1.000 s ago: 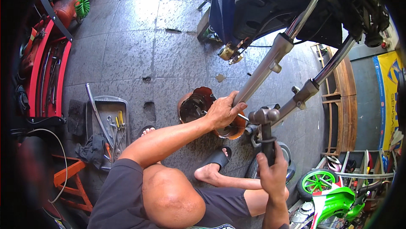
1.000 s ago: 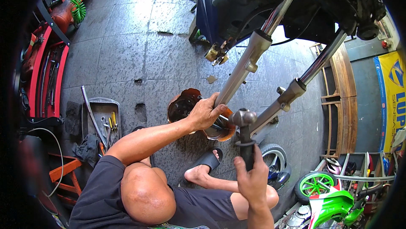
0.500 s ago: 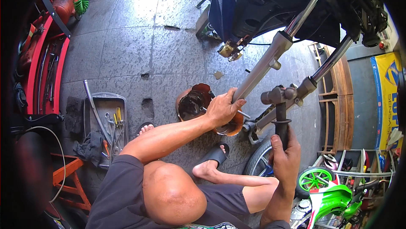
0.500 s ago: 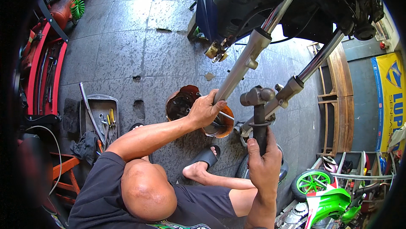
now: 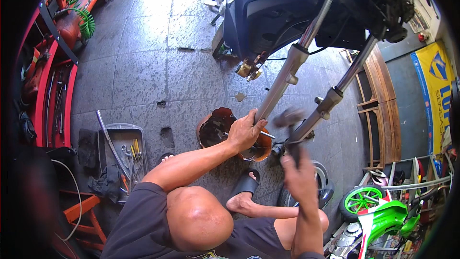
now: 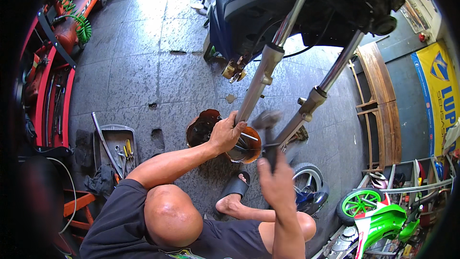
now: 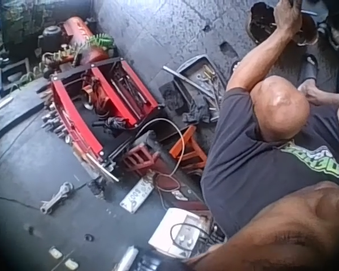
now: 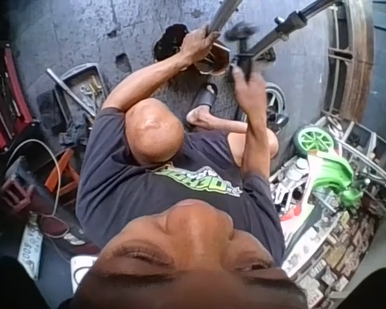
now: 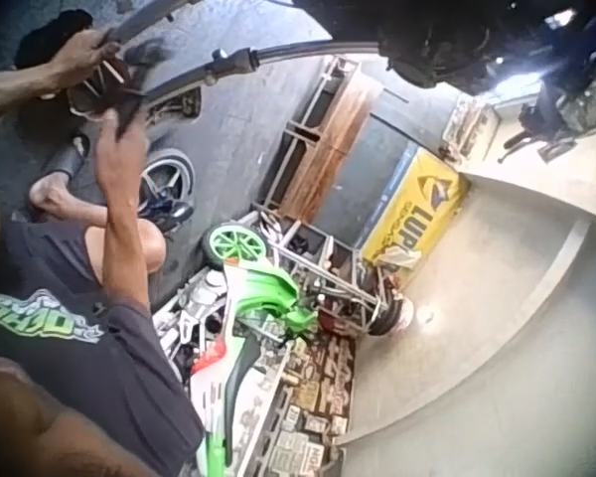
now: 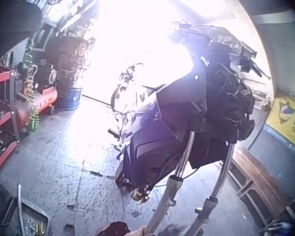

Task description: Repairing and cleaning front motorcycle forks.

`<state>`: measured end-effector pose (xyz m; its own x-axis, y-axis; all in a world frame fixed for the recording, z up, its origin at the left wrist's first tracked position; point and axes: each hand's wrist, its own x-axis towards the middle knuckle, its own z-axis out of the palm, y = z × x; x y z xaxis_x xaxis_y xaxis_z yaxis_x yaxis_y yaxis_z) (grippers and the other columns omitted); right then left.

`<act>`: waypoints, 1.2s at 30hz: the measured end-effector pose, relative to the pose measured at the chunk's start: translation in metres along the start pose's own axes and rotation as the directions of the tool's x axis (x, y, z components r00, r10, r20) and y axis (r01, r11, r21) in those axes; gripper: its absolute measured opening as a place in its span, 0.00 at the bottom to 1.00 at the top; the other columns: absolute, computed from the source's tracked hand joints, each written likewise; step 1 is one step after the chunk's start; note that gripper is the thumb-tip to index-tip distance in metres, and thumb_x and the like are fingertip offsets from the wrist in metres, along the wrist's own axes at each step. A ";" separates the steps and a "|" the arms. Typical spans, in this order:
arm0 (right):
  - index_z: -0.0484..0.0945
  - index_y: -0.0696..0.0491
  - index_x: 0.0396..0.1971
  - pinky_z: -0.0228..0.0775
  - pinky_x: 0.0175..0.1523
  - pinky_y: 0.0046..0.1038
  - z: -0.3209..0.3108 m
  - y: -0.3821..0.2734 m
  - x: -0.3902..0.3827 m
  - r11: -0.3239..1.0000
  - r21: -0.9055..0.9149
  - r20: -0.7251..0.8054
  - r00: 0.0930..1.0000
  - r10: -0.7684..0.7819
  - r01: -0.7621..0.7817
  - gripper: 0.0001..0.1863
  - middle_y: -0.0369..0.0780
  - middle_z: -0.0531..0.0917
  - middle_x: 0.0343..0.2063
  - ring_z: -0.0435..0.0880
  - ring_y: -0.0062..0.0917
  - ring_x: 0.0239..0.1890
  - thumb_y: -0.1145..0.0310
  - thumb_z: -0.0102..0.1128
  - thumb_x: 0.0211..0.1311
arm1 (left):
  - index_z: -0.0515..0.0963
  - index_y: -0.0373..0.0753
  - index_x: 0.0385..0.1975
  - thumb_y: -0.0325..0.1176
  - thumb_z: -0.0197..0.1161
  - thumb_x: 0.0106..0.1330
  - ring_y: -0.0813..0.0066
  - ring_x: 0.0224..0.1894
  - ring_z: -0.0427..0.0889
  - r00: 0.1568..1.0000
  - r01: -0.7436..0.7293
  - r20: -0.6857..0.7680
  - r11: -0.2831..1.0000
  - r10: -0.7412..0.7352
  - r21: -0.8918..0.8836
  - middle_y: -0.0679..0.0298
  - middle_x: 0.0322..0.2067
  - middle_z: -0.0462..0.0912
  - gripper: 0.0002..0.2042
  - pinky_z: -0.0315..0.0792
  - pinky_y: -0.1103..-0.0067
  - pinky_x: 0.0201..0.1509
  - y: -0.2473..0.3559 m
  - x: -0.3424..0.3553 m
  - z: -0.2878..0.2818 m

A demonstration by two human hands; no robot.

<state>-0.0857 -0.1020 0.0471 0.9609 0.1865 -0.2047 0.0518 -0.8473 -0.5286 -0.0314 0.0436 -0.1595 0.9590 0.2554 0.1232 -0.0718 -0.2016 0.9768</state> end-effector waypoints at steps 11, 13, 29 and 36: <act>0.74 0.60 0.51 0.73 0.37 0.34 -0.025 0.003 0.017 0.990 0.128 -0.062 0.997 -0.051 0.059 0.22 0.46 0.83 0.28 0.83 0.34 0.29 0.59 0.58 0.66 | 0.68 0.41 0.54 0.59 0.45 0.73 0.36 0.37 0.81 0.996 -0.050 -0.073 0.999 0.051 0.012 0.43 0.31 0.82 0.26 0.72 0.52 0.37 -0.005 -0.002 0.005; 0.74 0.60 0.54 0.74 0.48 0.42 -0.006 0.006 0.019 0.961 -0.074 0.238 0.932 0.275 -0.265 0.25 0.56 0.84 0.36 0.84 0.52 0.44 0.58 0.58 0.64 | 0.68 0.42 0.54 0.56 0.47 0.74 0.36 0.37 0.81 0.996 -0.043 -0.072 0.998 0.045 0.038 0.44 0.32 0.82 0.24 0.72 0.51 0.38 -0.004 -0.003 0.004; 0.74 0.60 0.56 0.64 0.20 0.19 -0.043 0.017 -0.032 0.878 0.361 0.417 0.896 0.151 -0.316 0.22 0.31 0.75 0.19 0.72 0.12 0.15 0.65 0.61 0.66 | 0.70 0.34 0.54 0.52 0.50 0.75 0.59 0.30 0.83 0.995 -0.066 -0.087 0.983 0.052 -0.172 0.56 0.25 0.81 0.24 0.73 0.65 0.36 -0.010 -0.006 -0.011; 0.72 0.62 0.59 0.71 0.54 0.34 0.089 0.125 -0.077 1.000 -0.007 0.597 0.802 0.020 -0.020 0.29 0.54 0.83 0.42 0.82 0.41 0.48 0.57 0.61 0.65 | 0.73 0.38 0.42 0.48 0.47 0.77 0.82 0.26 0.74 0.898 0.411 0.084 0.752 -0.433 -0.515 0.69 0.25 0.74 0.18 0.73 0.82 0.30 -0.013 -0.016 -0.012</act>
<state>-0.1775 -0.1784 -0.0764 0.6089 0.4294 -0.6670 0.0345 -0.8544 -0.5185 -0.0493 0.0538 -0.1716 0.9148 0.2373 -0.3268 0.1985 0.4404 0.8755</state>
